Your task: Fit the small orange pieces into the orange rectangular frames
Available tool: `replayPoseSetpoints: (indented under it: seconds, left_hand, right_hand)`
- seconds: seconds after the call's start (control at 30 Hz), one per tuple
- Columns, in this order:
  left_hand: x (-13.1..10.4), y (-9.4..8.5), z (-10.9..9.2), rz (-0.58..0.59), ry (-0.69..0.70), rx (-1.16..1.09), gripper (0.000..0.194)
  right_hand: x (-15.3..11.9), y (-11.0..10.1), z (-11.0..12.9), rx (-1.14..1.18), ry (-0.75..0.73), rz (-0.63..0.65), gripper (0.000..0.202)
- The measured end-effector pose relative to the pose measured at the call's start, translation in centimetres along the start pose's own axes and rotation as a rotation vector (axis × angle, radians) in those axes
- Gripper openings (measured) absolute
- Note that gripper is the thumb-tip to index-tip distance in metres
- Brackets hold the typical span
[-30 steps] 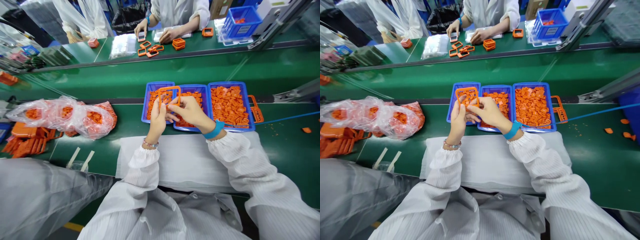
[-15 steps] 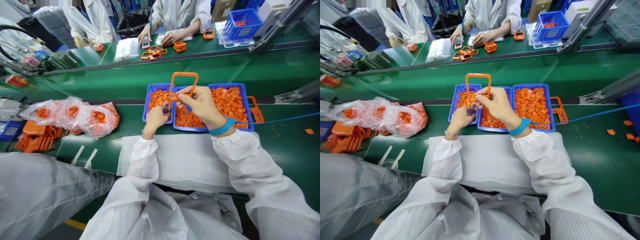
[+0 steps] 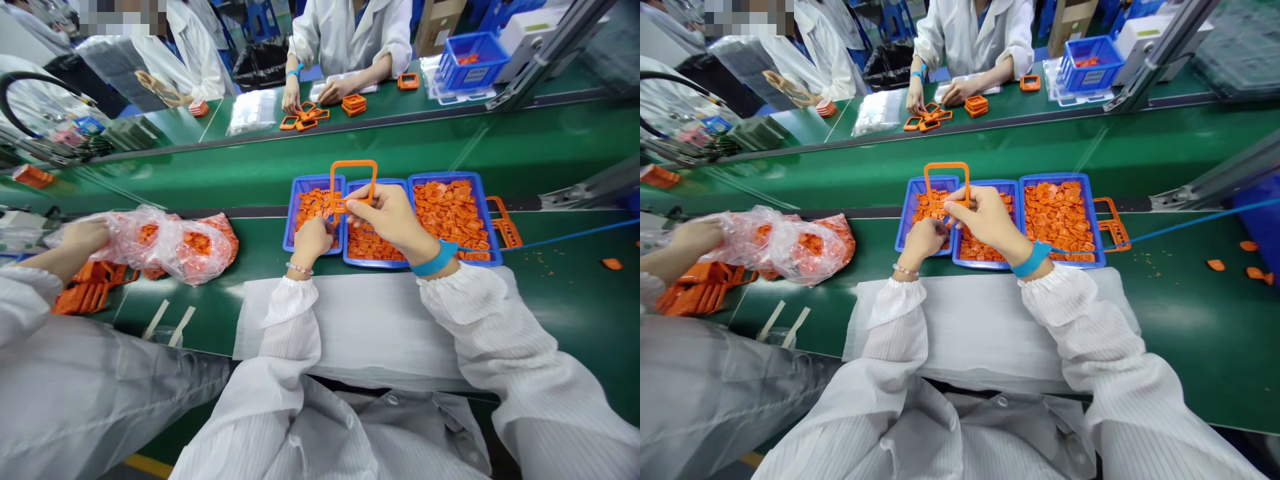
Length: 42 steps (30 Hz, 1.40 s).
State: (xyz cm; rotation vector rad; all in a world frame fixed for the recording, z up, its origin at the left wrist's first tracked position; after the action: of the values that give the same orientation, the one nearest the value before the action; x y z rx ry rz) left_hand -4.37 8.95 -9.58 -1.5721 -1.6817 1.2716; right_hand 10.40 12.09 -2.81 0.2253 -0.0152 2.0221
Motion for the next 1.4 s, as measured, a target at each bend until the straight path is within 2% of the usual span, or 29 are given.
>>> replayPoseSetpoints:
  seconds: [0.1,0.17,0.3,0.4,0.5,0.63,0.8,0.97,1.03,1.2,1.27,1.4]
  left_hand:
    - [-0.1,-0.9,0.3,-0.119,0.082,-0.216,0.003]
    - [-0.3,-1.7,0.7,-0.181,0.142,-0.519,0.011]
    - [-1.2,-3.0,0.7,-0.182,0.238,-1.124,0.026]
    - [-1.9,-3.1,0.0,-0.174,0.234,-1.332,0.036]
    - [-2.4,-2.9,-0.9,-0.216,0.232,-1.364,0.038]
    - [-2.9,-3.1,-1.3,-0.347,0.289,-1.328,0.039]
    - [-3.2,-3.1,-0.8,-0.464,0.294,-1.282,0.043]
    - [-3.0,-2.9,-0.2,-0.52,0.282,-1.269,0.044]
    - [-2.8,-2.5,0.1,-0.512,0.25,-1.267,0.044]
    - [-2.2,-0.9,-0.1,-0.313,0.194,-1.233,0.034]
    - [-2.2,-0.8,0.1,-0.315,0.185,-1.229,0.032]
    - [-2.4,-1.0,0.4,-0.394,0.191,-1.217,0.03]
  right_hand:
    - [0.2,-0.3,-0.4,0.013,0.014,-0.013,0.035]
    - [0.4,-0.7,-0.8,0.015,0.023,-0.031,0.034]
    - [0.6,-0.9,-1.8,0.014,0.059,-0.077,0.033]
    - [0.4,-0.3,-2.2,0.007,0.071,-0.074,0.033]
    - [0.0,0.6,-2.2,-0.001,0.056,-0.044,0.035]
    - [-0.3,0.9,-1.9,0.007,0.025,-0.032,0.034]
    - [-0.3,0.9,-1.8,0.0,0.01,-0.038,0.035]
    - [-0.5,1.4,-1.9,-0.071,0.001,-0.016,0.033]
    - [-0.7,1.4,-1.7,-0.095,-0.015,-0.015,0.027]
    - [-1.0,1.4,-1.6,-0.194,-0.04,-0.015,0.023]
    - [-1.1,1.4,-1.9,-0.236,-0.038,-0.019,0.025]
    - [-1.1,1.3,-2.7,-0.256,-0.012,-0.044,0.029]
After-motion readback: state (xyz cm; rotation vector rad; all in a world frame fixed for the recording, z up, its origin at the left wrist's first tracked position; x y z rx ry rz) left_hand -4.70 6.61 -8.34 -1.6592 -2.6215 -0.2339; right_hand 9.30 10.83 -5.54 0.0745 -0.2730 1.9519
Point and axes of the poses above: each hand's wrist, its own x-axis towards the middle knuckle, its own y-axis out of the palm, z = x × y, the point moved 8 cm from there along x, towards the middle knuckle, and after that the axes turned 1 degree about z, right-handed, at the moved point
